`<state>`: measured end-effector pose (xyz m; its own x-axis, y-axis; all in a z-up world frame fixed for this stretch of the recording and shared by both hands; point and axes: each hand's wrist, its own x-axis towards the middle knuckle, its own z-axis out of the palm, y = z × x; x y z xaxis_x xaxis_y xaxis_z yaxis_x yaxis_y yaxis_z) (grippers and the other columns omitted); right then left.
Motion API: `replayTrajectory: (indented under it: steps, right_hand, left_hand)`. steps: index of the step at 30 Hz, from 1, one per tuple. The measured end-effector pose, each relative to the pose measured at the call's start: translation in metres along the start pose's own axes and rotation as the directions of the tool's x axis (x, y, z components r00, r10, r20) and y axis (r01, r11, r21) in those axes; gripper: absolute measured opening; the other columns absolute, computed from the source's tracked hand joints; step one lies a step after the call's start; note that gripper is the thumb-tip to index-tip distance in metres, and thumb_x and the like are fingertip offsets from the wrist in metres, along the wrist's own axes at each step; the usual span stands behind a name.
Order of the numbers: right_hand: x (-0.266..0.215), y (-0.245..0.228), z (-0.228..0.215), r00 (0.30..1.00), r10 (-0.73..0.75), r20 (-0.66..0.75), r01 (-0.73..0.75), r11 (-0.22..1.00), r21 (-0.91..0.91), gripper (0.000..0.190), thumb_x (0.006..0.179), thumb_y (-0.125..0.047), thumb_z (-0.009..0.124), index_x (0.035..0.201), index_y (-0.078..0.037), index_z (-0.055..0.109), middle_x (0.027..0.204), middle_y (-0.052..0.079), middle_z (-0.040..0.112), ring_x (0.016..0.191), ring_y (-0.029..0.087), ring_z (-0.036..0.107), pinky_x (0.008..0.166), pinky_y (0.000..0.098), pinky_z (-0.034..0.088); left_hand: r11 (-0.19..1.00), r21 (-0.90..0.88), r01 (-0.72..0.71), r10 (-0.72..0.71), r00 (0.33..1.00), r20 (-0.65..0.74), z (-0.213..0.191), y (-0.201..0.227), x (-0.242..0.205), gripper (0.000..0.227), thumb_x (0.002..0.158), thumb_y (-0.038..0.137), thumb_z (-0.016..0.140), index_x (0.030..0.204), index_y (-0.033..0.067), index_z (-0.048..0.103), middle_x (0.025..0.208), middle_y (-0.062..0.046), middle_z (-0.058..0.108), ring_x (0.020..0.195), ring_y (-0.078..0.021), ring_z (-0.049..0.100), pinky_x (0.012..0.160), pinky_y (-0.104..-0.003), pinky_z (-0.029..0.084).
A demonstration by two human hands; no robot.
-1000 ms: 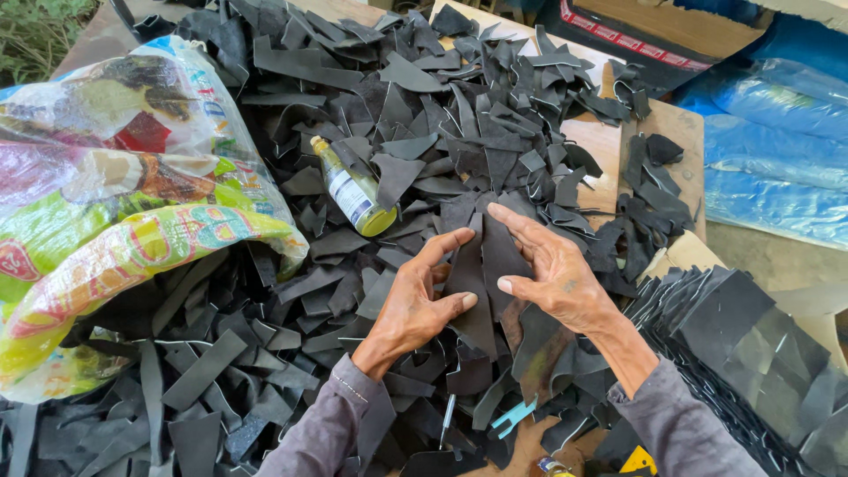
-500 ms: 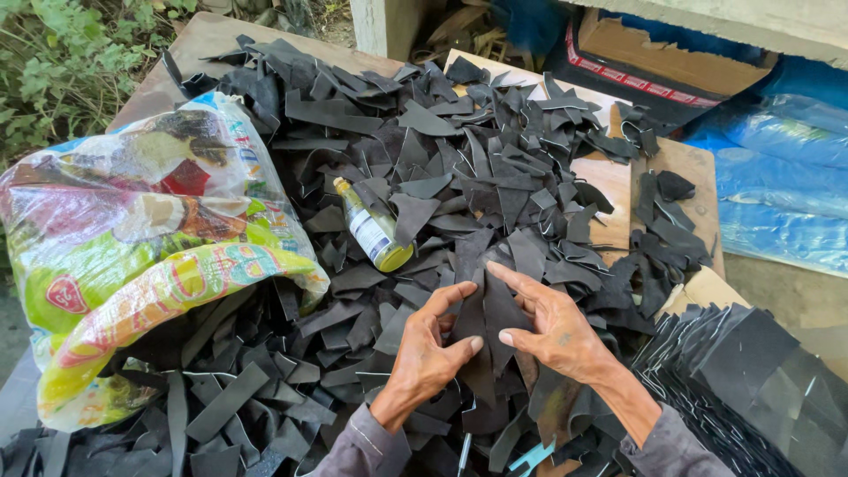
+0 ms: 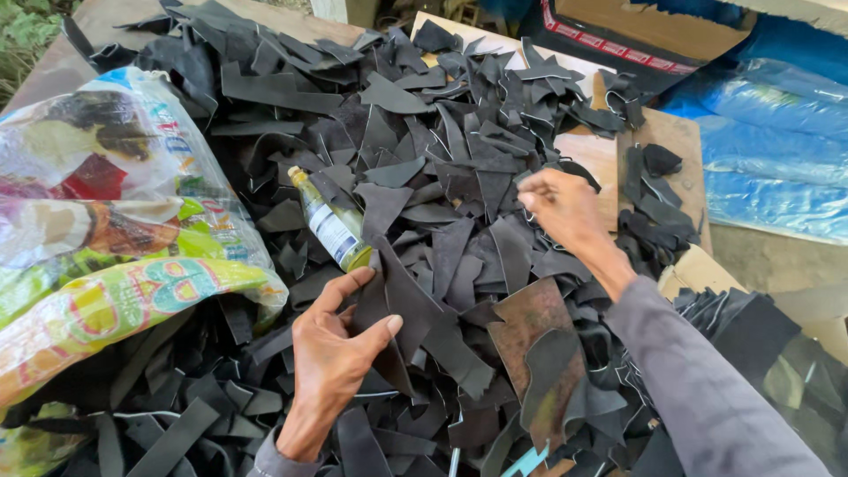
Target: The person marks black leather pieces using a yellow ruler and a pen, then cuts the marked shapes using shears on a workbench piled with leather scraps.
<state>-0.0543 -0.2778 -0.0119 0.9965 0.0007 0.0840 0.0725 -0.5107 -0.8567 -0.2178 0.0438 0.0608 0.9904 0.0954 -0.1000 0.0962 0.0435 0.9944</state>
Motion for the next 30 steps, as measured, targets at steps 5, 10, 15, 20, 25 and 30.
replayTrajectory:
  steps: [5,10,15,20,25,30]
  right_hand:
    - [0.045,0.034,0.048,0.762,-0.627,-0.160,0.396,0.647,-0.651,0.071,0.063,-0.021,0.088,0.119,0.015,0.066,0.102,0.026,0.070,0.085,0.041,0.067,0.079,0.0465,0.055]
    - [0.057,0.019,0.039,0.965,-0.258,-0.050,0.241,0.943,-0.230,0.038,0.067,-0.007,0.085,0.100,-0.006,0.067,0.082,0.002,0.066,0.074,0.016,0.061,0.067,0.0303,0.052]
    - [0.038,-0.007,0.005,0.988,-0.141,0.065,0.140,0.990,0.025,0.038,0.081,-0.001,0.081,0.110,-0.002,0.057,0.074,-0.007,0.044,0.065,0.006,0.040,0.057,0.0244,0.035]
    - [0.019,-0.033,-0.021,0.981,-0.103,0.161,0.130,0.978,-0.163,0.040,0.085,0.000,0.080,0.122,-0.008,0.066,0.075,0.000,0.039,0.067,0.010,0.036,0.057,0.0290,0.030]
    - [0.000,-0.055,-0.040,0.969,0.054,0.241,-0.050,0.999,-0.023,0.053,0.079,-0.008,0.080,0.120,-0.011,0.045,0.078,-0.003,0.058,0.068,0.006,0.056,0.058,0.0262,0.051]
    - [-0.019,-0.073,-0.046,0.986,-0.018,0.167,0.074,0.939,-0.336,0.021,0.088,-0.007,0.078,0.100,-0.001,0.061,0.073,0.003,0.052,0.066,0.013,0.050,0.055,0.0295,0.042]
  left_hand:
    - [0.988,-0.057,0.140,-0.140,0.990,-0.004,0.002,-0.009,0.003,0.065,0.073,-0.009,0.079,0.134,-0.0062,0.059,0.107,-0.013,0.074,0.084,-0.0137,0.070,0.071,-0.024,0.058]
    - [0.997,0.032,0.068,-0.070,0.996,0.049,0.001,-0.012,0.018,0.065,0.072,-0.005,0.081,0.133,-0.0050,0.061,0.114,-0.010,0.073,0.089,-0.0122,0.071,0.076,-0.026,0.060]
    - [0.968,0.240,-0.071,0.043,0.992,0.120,0.007,-0.014,0.049,0.066,0.070,0.000,0.085,0.132,-0.0010,0.065,0.121,-0.007,0.072,0.098,-0.0135,0.069,0.090,-0.030,0.055]
    - [0.912,0.322,-0.255,0.200,0.960,0.195,0.005,-0.021,0.060,0.067,0.070,-0.007,0.082,0.134,-0.0027,0.062,0.126,-0.010,0.069,0.109,-0.0198,0.067,0.091,-0.032,0.051]
    - [0.991,-0.121,0.052,-0.016,0.959,0.283,-0.014,-0.017,0.052,0.074,0.077,-0.016,0.067,0.147,0.0003,0.049,0.129,-0.012,0.065,0.103,-0.0222,0.071,0.091,-0.032,0.058]
    - [0.983,-0.180,-0.042,0.097,0.946,0.309,-0.016,-0.014,0.040,0.072,0.077,-0.020,0.067,0.145,-0.0030,0.051,0.137,-0.008,0.056,0.111,-0.0177,0.067,0.096,-0.033,0.059]
